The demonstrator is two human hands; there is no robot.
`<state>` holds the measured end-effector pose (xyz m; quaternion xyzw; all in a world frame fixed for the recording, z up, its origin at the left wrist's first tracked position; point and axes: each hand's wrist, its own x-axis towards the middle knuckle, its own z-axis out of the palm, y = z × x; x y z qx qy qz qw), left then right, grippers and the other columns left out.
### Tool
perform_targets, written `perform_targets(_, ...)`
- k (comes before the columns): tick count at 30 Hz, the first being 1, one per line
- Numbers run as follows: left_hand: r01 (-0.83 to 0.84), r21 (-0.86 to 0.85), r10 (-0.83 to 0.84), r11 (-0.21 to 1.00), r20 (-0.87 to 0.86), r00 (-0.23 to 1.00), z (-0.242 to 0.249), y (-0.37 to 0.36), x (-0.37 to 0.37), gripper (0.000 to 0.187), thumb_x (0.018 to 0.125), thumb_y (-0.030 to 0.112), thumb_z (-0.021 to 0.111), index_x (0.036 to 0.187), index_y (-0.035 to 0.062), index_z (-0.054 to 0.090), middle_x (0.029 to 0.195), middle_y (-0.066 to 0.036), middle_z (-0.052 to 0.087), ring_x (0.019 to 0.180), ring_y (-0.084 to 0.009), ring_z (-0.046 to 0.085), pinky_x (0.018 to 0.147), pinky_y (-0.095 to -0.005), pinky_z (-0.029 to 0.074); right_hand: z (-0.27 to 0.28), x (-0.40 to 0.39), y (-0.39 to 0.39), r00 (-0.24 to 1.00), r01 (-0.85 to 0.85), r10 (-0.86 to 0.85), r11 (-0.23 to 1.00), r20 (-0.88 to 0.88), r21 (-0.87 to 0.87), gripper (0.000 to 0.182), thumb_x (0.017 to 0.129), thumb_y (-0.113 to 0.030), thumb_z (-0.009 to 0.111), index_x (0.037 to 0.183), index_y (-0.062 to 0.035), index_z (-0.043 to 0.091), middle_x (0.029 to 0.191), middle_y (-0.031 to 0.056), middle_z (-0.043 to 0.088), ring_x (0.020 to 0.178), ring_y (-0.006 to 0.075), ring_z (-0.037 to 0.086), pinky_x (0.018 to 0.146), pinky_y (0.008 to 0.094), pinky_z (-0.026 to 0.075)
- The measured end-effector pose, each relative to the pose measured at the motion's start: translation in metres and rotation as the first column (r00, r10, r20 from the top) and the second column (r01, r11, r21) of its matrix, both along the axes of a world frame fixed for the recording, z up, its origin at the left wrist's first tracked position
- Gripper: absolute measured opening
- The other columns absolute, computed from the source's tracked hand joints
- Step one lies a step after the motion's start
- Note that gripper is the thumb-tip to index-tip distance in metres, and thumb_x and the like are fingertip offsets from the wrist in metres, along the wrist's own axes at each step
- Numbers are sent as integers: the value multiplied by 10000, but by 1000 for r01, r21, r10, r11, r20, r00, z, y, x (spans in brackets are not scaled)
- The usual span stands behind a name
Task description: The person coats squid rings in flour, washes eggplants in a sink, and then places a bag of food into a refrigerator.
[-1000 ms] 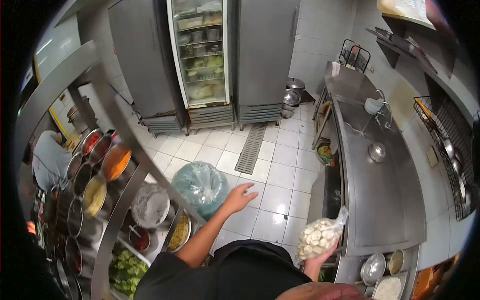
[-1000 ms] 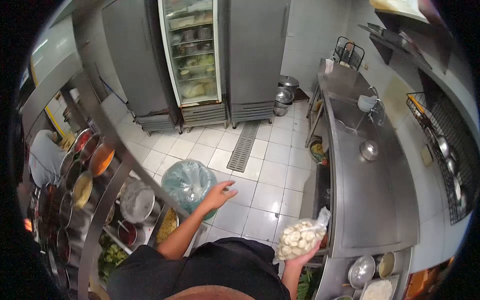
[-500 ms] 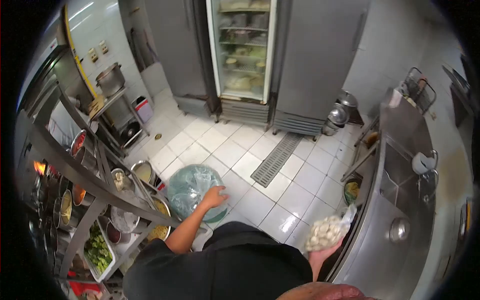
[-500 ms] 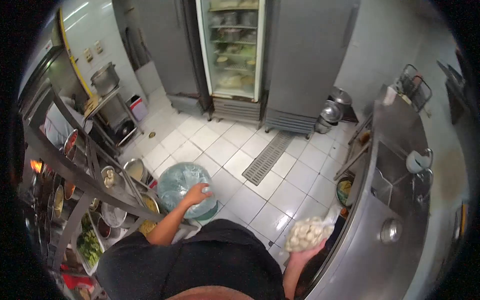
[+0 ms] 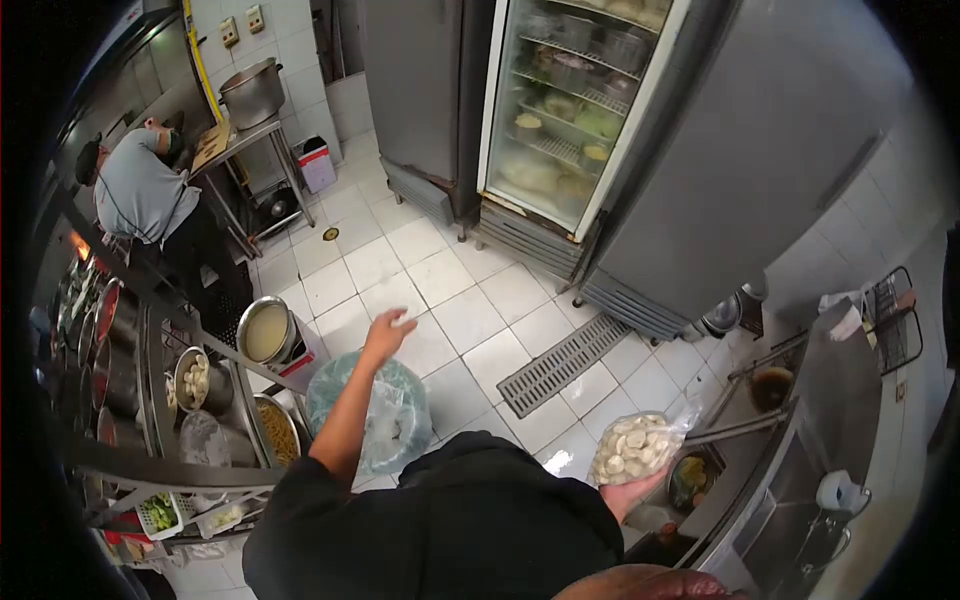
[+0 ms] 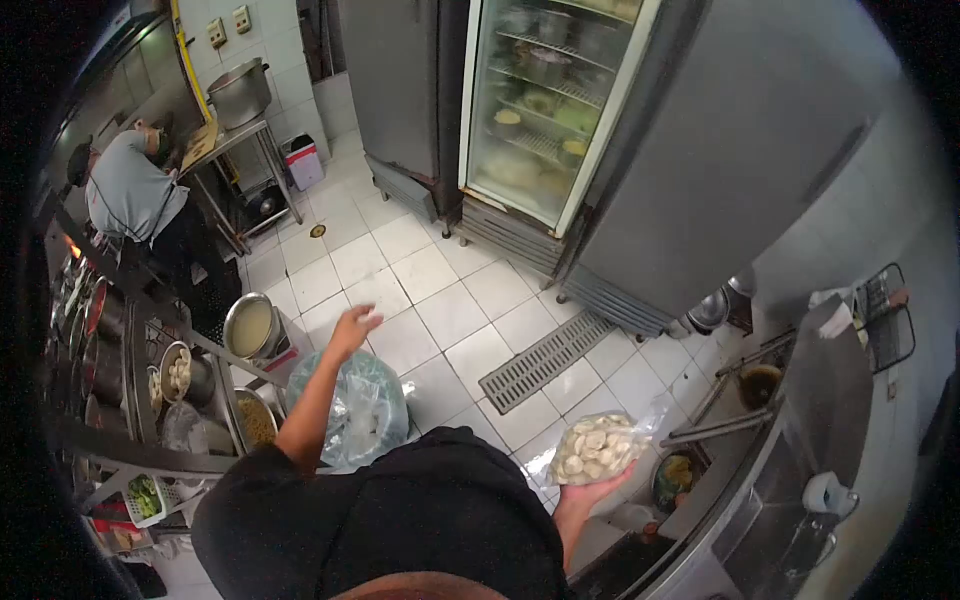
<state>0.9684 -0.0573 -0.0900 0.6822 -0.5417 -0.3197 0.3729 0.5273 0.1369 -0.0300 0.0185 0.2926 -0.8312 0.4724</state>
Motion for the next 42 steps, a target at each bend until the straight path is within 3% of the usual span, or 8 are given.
perform_targets(3, 39, -132, -31, 990, 64, 997, 67, -105, -24, 545, 810, 383, 682, 1183, -5, 598, 1181, -210, 604, 1134, -311, 556, 964, -362, 418, -21, -11, -45, 1000, -19, 19, 999, 18, 32, 685, 864, -590, 416, 1384, -143, 402, 1370, 91, 452, 1216, 312, 468, 979, 477, 420)
perform_targets(8, 15, -366, -87, 930, -180, 980, 177, -283, -40, 582, 835, 415, 660, 1211, -21, 574, 1217, -185, 593, 1137, -275, 557, 954, -339, 426, -71, -46, -115, 994, -97, 97, 995, 45, 2, 687, 870, -593, 402, 1382, -135, 403, 1368, 99, 455, 1223, 324, 462, 990, 484, 416)
perform_targets(11, -9, -516, -19, 857, -48, 999, 229, -387, -37, 530, 876, 366, 637, 1233, -17, 559, 1182, -149, 611, 1098, -226, 562, 929, -326, 437, -73, -56, -190, 988, -149, 148, 988, 49, 25, 665, 875, -579, 401, 1373, -138, 417, 1362, 105, 466, 1215, 326, 473, 978, 487, 429)
perform_targets(17, -194, -522, 136, 830, -148, 980, 298, -530, -30, 610, 865, 420, 640, 1247, -44, 536, 1218, -171, 587, 1144, -255, 543, 971, -345, 412, -53, -60, -350, 986, -155, 162, 977, -38, 146, 627, 878, -551, 418, 1353, -143, 437, 1333, 101, 489, 1192, 312, 495, 945, 487, 459)
perform_targets(21, -276, -578, 316, 767, -34, 948, 326, -604, -1, 659, 826, 479, 644, 1243, -21, 543, 1231, -205, 577, 1152, -317, 551, 971, -382, 437, -51, -64, -452, 917, -381, 383, 924, -112, 41, 611, 894, -538, 400, 1365, -151, 425, 1363, 88, 464, 1217, 308, 476, 974, 483, 435)
perform_targets(24, -322, -561, 356, 763, -51, 933, 337, -645, 16, 687, 828, 493, 631, 1280, -10, 509, 1243, -209, 566, 1173, -325, 533, 977, -389, 432, -35, -43, -527, 900, -432, 434, 900, 40, -64, 615, 897, -542, 391, 1376, -157, 411, 1371, 96, 453, 1220, 306, 473, 983, 480, 430)
perform_targets(32, -386, -686, 466, 617, -77, 881, 328, -802, 78, 731, 807, 473, 653, 1299, -30, 457, 1231, -214, 546, 1190, -326, 498, 1003, -395, 398, -21, 63, -613, 939, -343, 342, 928, -37, -142, 607, 902, -539, 386, 1345, -128, 434, 1316, 96, 493, 1163, 307, 510, 953, 474, 449)
perform_targets(42, -321, -648, 212, 690, -243, 946, 348, -848, 123, 514, 826, 488, 637, 776, -17, 552, 770, -117, 602, 749, -233, 557, 722, -362, 457, -14, 189, -627, 979, -203, 205, 976, 15, -75, 610, 911, -533, 354, 1350, -113, 418, 1314, 106, 494, 1163, 315, 510, 954, 471, 446)
